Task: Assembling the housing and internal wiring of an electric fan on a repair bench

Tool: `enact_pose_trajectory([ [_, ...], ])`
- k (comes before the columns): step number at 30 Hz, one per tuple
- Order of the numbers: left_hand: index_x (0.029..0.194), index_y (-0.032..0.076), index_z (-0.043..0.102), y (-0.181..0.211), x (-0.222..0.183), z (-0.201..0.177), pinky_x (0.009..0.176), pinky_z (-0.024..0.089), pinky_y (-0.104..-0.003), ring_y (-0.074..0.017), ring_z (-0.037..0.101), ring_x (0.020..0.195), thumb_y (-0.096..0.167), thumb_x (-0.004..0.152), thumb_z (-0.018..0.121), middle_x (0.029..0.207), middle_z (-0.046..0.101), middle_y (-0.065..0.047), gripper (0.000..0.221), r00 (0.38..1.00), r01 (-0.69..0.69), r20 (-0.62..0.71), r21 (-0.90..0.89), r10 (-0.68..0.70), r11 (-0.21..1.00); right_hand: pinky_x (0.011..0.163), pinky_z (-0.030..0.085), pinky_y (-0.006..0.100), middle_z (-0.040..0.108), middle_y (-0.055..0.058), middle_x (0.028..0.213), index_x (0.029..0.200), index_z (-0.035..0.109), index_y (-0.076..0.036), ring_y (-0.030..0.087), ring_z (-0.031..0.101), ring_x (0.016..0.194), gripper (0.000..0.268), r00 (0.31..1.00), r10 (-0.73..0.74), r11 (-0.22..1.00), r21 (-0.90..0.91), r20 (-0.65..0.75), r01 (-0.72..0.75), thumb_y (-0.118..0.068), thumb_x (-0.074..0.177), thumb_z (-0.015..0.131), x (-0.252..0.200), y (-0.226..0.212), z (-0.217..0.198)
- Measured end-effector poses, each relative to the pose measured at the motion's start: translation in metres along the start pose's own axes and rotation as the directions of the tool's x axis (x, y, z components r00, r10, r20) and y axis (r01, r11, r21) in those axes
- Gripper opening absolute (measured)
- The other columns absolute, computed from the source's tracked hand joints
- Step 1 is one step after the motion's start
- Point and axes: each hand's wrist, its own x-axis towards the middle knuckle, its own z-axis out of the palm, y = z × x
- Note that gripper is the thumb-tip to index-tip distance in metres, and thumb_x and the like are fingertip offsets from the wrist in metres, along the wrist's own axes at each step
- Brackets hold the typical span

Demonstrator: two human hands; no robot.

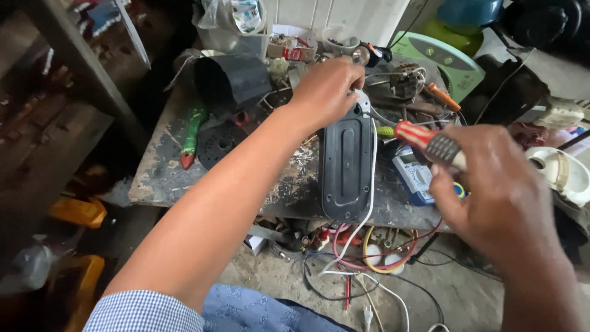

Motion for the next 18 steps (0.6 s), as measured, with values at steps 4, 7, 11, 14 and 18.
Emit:
enact_pose_trajectory([
  [4, 0.077, 0.013, 0.059, -0.004, 0.002, 0.005, 0.062, 0.049, -0.044, -0.0269, 0.061, 0.074, 0.006, 0.092, 0.069, 0.086, 0.062, -0.008, 0.02, 0.999, -0.035, -0.035, -0.031, 0.034, 0.999, 0.059, 0.057, 0.042, 0.079, 0.016, 0.111, 0.136, 0.071, 0.004, 0.026, 0.075, 0.088, 0.039, 0.996, 0.081, 0.983, -0.164, -0.032, -0.085, -0.023, 0.108, 0.072, 0.001, 0.004, 0.007],
  [7, 0.072, 0.013, 0.055, -0.003, 0.0, 0.005, 0.084, 0.058, -0.053, -0.0364, 0.056, 0.141, 0.0, 0.089, 0.07, 0.083, 0.074, -0.014, 0.026, 0.997, -0.073, -0.043, -0.067, 0.07, 0.995, 0.055, 0.03, 0.037, 0.036, -0.003, 0.058, 0.093, 0.057, -0.017, 0.017, 0.041, 0.05, 0.062, 0.958, 0.279, 0.867, -0.414, -0.059, -0.278, -0.065, 0.131, 0.068, -0.001, 0.008, 0.013],
  [11, 0.079, 0.013, 0.06, -0.006, -0.001, 0.008, 0.059, 0.048, -0.04, -0.0257, 0.06, 0.069, 0.001, 0.089, 0.069, 0.083, 0.064, -0.009, 0.018, 0.997, -0.041, -0.071, -0.069, 0.036, 0.997, 0.077, 0.045, 0.055, 0.05, 0.013, 0.092, 0.133, 0.061, 0.001, 0.031, 0.055, 0.085, 0.039, 0.961, 0.266, 0.963, -0.049, 0.075, -0.263, -0.033, 0.113, 0.059, 0.027, -0.012, -0.008],
  [14, 0.075, 0.013, 0.055, -0.006, -0.002, 0.008, 0.061, 0.051, -0.04, -0.025, 0.059, 0.064, 0.001, 0.09, 0.068, 0.072, 0.06, -0.007, 0.023, 0.996, -0.038, -0.081, -0.099, 0.03, 0.994, 0.071, 0.043, 0.046, 0.059, 0.023, 0.115, 0.126, 0.061, 0.007, 0.033, 0.057, 0.095, 0.028, 0.989, 0.147, 0.989, -0.021, -0.008, -0.147, -0.017, 0.111, 0.068, 0.026, -0.001, 0.003],
  [18, 0.074, 0.015, 0.052, -0.009, -0.003, 0.011, 0.055, 0.04, -0.039, -0.0239, 0.053, 0.063, 0.005, 0.091, 0.071, 0.074, 0.056, -0.005, 0.027, 0.993, -0.046, -0.11, -0.098, 0.036, 0.994, 0.057, 0.04, 0.039, 0.056, 0.003, 0.069, 0.116, 0.075, -0.006, 0.021, 0.058, 0.062, 0.038, 0.976, 0.194, 0.944, -0.252, -0.096, -0.212, -0.038, 0.136, 0.074, 0.01, 0.032, 0.021],
])
